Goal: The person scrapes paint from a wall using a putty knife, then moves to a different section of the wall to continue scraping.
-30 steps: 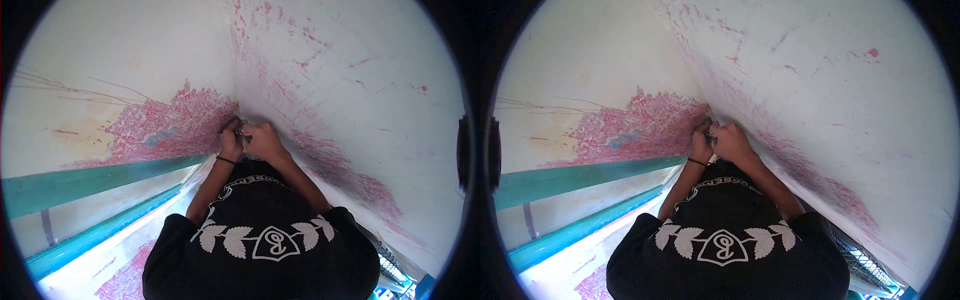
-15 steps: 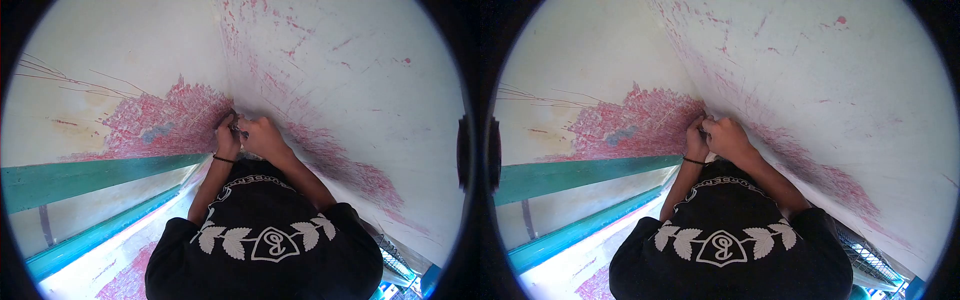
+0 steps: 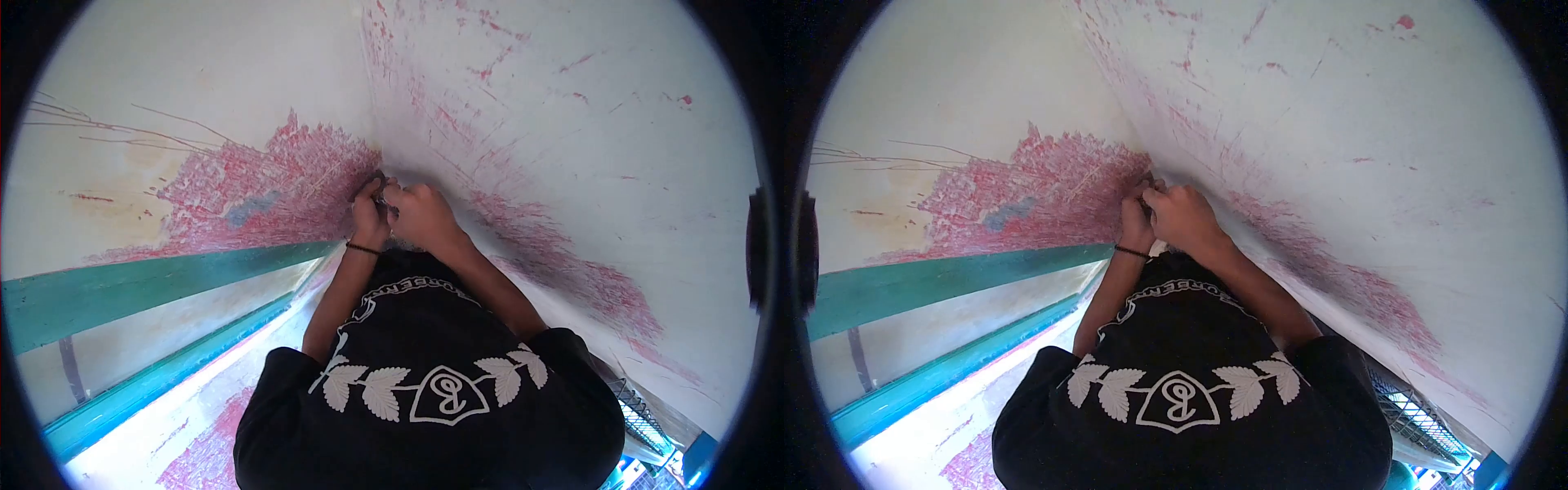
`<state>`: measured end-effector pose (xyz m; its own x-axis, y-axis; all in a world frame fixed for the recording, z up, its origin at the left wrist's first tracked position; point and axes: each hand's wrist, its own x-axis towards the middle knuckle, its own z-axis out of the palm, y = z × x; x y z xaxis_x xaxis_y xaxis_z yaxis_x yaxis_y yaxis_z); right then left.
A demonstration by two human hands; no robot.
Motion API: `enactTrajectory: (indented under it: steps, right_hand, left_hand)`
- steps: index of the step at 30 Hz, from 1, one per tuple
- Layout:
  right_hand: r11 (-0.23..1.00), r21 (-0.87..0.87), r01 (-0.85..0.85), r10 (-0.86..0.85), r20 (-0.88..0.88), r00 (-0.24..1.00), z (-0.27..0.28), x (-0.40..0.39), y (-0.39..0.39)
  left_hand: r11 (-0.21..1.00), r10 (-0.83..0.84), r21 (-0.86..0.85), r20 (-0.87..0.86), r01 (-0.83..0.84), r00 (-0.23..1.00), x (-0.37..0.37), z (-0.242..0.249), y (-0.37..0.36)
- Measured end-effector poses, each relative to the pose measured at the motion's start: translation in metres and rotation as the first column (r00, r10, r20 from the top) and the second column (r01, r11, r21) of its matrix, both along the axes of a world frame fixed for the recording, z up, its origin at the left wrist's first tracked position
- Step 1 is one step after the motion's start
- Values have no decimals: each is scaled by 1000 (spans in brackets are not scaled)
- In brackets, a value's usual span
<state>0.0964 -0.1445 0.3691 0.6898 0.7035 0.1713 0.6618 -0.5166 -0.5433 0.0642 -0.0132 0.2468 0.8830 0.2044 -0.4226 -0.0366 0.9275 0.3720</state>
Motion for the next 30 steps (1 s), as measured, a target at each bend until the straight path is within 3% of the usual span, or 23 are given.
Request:
enactTrajectory:
  steps: [3,6,8,9,12,14,18,20,23,26,29,30]
  right_hand:
    - [1000,28,-4,4,-6,1000,-40,8,3]
    - [998,64,5,-3,-27,1000,-25,4,-7]
    - [998,68,-2,2,-1,1000,9,-1,-12]
    - [999,50,0,0,5,1000,3,0,-10]
    - [999,45,-3,3,3,1000,-31,3,-5]
    - [994,106,2,0,-21,1000,-51,7,-7]
    - [997,82,9,-10,8,1000,-10,0,-10]
    - [1000,22,18,-19,63,998,-15,-2,-6]
    - [995,104,-8,8,7,1000,-49,8,-11]
    - [989,148,1,-1,-1,1000,-19,2,-13]
    - [995,103,-6,-3,92,996,-35,2,-5]
    - [996,88,1,-5,53,999,-43,3,-6]
  left_hand:
    - [983,52,178,-117,-31,992,2,-54,3]
    - [985,120,132,-76,-109,990,3,10,-8]
    - [996,73,65,-94,-67,993,3,27,-7]
    - [998,58,31,-104,-55,993,0,27,-5]
    - [993,80,88,-75,-73,994,4,-37,-1]
    - [990,104,105,-85,-95,991,1,-17,-7]
    - [991,89,107,-98,-79,991,1,23,-10]
    - [992,75,108,-132,-61,988,2,9,-8]
    - [989,84,132,-130,-67,988,-2,-9,-12]
    - [991,84,112,-80,-75,993,3,7,-11]
    - [993,74,106,-131,-60,989,5,-5,-8]
    - [993,69,110,-162,-52,984,4,-9,-8]
